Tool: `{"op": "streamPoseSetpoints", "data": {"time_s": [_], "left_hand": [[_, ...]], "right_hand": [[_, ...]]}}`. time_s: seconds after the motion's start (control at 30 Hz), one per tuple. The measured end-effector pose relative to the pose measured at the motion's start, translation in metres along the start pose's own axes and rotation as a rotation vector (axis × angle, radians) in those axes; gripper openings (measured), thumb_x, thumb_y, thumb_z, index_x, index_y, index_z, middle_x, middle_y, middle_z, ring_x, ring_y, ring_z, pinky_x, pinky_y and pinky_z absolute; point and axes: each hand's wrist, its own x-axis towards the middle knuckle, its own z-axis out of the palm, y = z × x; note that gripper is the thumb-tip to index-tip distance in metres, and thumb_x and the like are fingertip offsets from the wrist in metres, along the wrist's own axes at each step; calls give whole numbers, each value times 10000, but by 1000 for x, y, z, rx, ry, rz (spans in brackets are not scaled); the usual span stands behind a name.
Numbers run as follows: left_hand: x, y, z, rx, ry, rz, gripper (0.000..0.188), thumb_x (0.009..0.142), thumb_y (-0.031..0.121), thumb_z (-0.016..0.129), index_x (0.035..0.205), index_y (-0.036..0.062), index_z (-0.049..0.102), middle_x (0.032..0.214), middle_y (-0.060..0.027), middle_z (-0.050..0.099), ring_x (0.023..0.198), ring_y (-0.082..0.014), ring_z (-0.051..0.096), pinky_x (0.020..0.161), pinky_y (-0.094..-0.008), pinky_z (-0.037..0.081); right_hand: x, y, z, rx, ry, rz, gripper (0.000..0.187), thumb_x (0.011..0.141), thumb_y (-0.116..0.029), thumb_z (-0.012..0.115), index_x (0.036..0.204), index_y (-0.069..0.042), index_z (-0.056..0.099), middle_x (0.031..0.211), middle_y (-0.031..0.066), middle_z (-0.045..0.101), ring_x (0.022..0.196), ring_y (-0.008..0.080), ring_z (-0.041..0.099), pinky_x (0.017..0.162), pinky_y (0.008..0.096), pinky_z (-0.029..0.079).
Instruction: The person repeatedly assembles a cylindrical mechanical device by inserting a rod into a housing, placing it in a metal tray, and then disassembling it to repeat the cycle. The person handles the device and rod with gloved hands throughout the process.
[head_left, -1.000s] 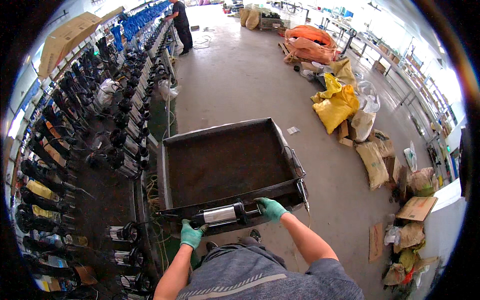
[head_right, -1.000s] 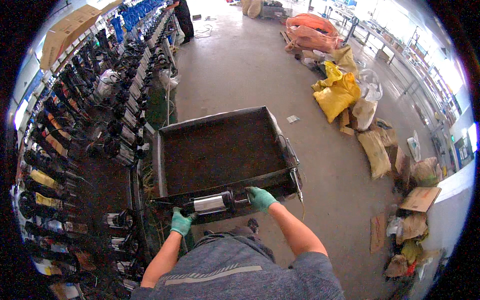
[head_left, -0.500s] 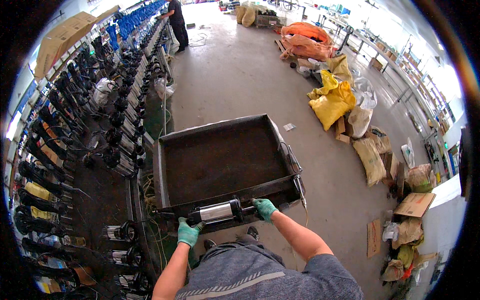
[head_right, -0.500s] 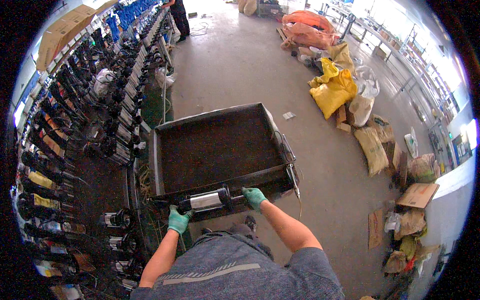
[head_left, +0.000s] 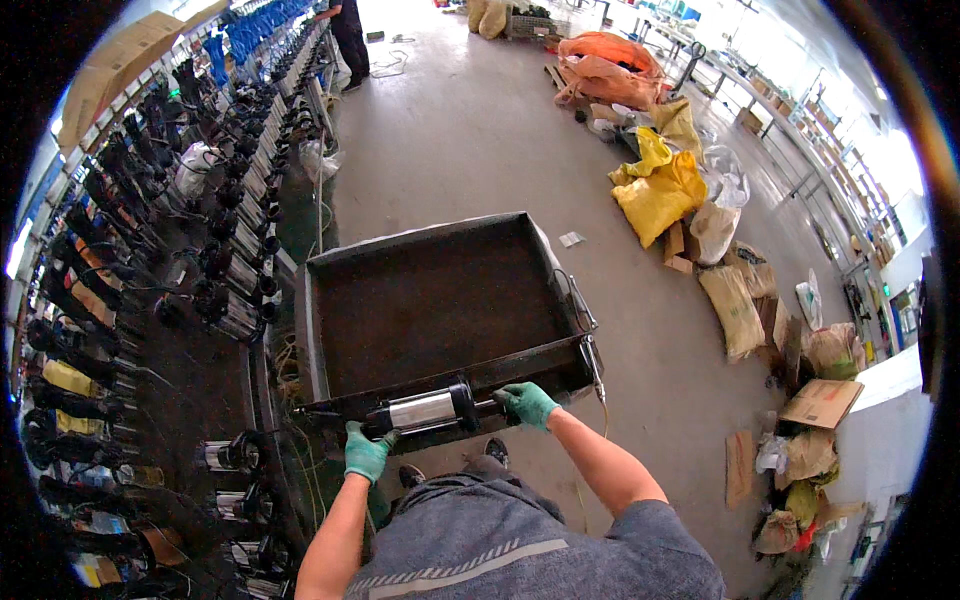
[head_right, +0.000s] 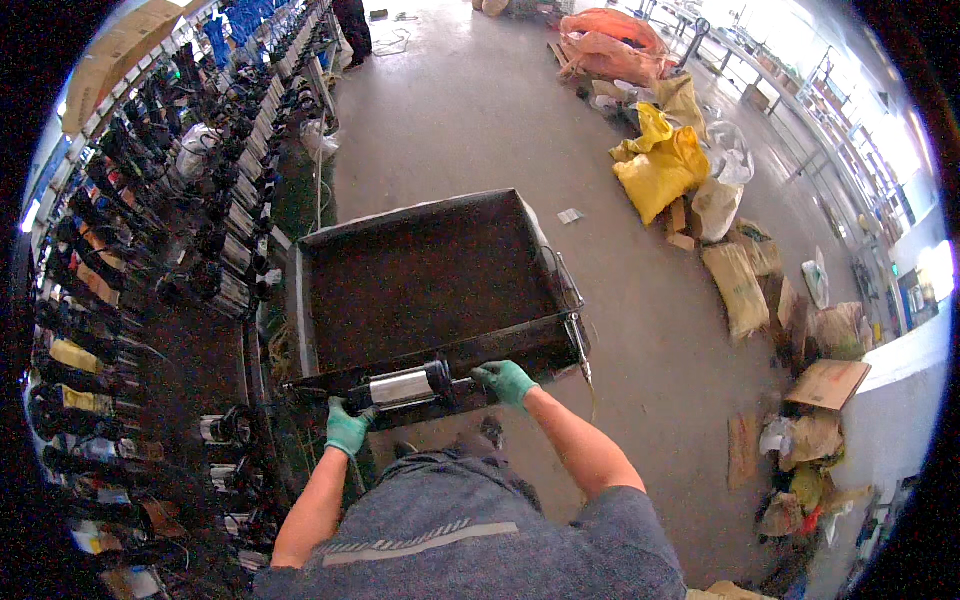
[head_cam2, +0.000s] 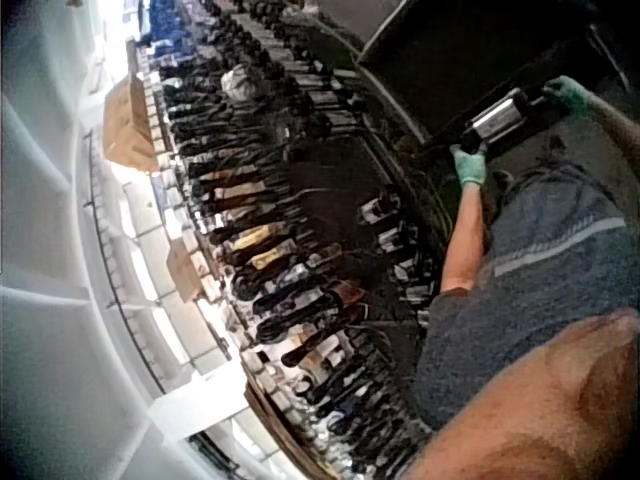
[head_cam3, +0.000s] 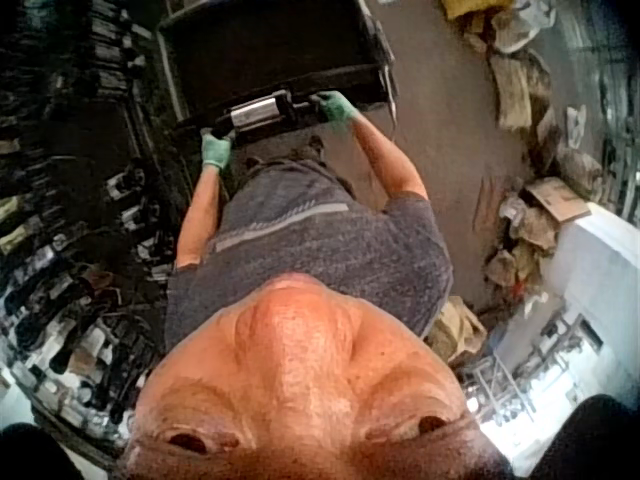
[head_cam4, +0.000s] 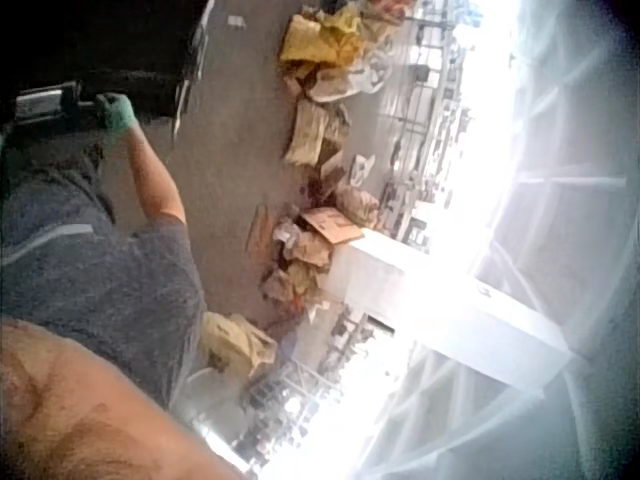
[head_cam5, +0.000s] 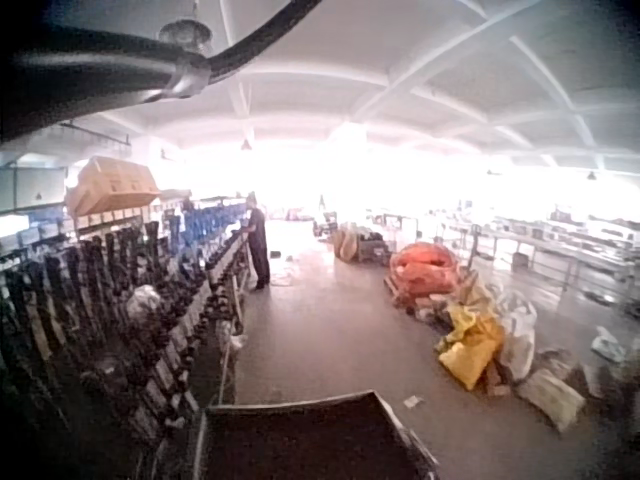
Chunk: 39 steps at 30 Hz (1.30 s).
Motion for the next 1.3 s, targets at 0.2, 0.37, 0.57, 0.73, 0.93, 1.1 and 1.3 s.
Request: {"op": "streamPoseSetpoints", "data": {"time_s": [0.2, 0.37, 0.57, 0.73, 0.93, 1.1, 1.3], "left_hand": [[2, -5, 6, -51, 28, 67, 705, 760, 315, 912, 1224, -11, 494, 1118, -153, 685, 999, -279, 660, 935, -382, 517], [-5, 9, 3, -81, 31, 52, 578, 811, 193, 870, 1222, 9, 508, 1136, -137, 661, 1008, -258, 631, 915, -383, 514], [0, 16, 1, -44, -10, 48, 601, 812, 205, 882, 1233, -2, 507, 1116, -114, 656, 988, -229, 619, 915, -359, 505], [-8, 14, -8, -22, -3, -37, 594, 805, 240, 888, 1193, 4, 505, 1094, -112, 652, 985, -241, 614, 918, -363, 501], [0, 5, -4, -27, -41, 19, 631, 799, 236, 894, 1225, 7, 489, 1126, -128, 640, 993, -243, 613, 920, -372, 504], [-2, 28, -5, 11, -35, 59, 632, 814, 236, 881, 1253, 16, 484, 1177, -135, 644, 1037, -239, 624, 928, -368, 509], [1, 11, -7, 10, -27, -31, 605, 809, 252, 888, 1202, 8, 499, 1125, -124, 666, 1002, -233, 632, 909, -358, 512]], "right_hand": [[16, 43, 1, -63, 174, -133, 428, 1006, -408, 647, 1139, -8, 725, 924, 64, 724, 833, 153, 617, 747, 347, 522], [1, 7, 18, 159, 229, 3, 409, 998, -389, 654, 957, 14, 710, 745, 14, 599, 657, 126, 514, 600, 329, 447], [14, 23, 8, -94, 379, -75, 458, 987, -455, 649, 1030, -6, 729, 847, 122, 701, 766, 275, 635, 736, 400, 509], [-32, 24, -55, -530, 1043, -439, 296, 892, -266, 730, 1085, -43, 701, 1006, 203, 701, 953, 415, 670, 838, 487, 530], [-37, 69, -130, -53, 803, 249, 553, 881, -362, 756, 1250, -2, 558, 1039, 241, 691, 936, 387, 690, 847, 466, 551], [41, 37, -189, -228, 744, 8, 657, 885, -397, 739, 1358, -21, 482, 1161, 266, 691, 1038, 396, 690, 889, 442, 545], [31, -7, -142, -526, 670, -122, 332, 963, -273, 656, 1170, -29, 566, 964, 162, 705, 895, 334, 658, 831, 436, 520]]}}
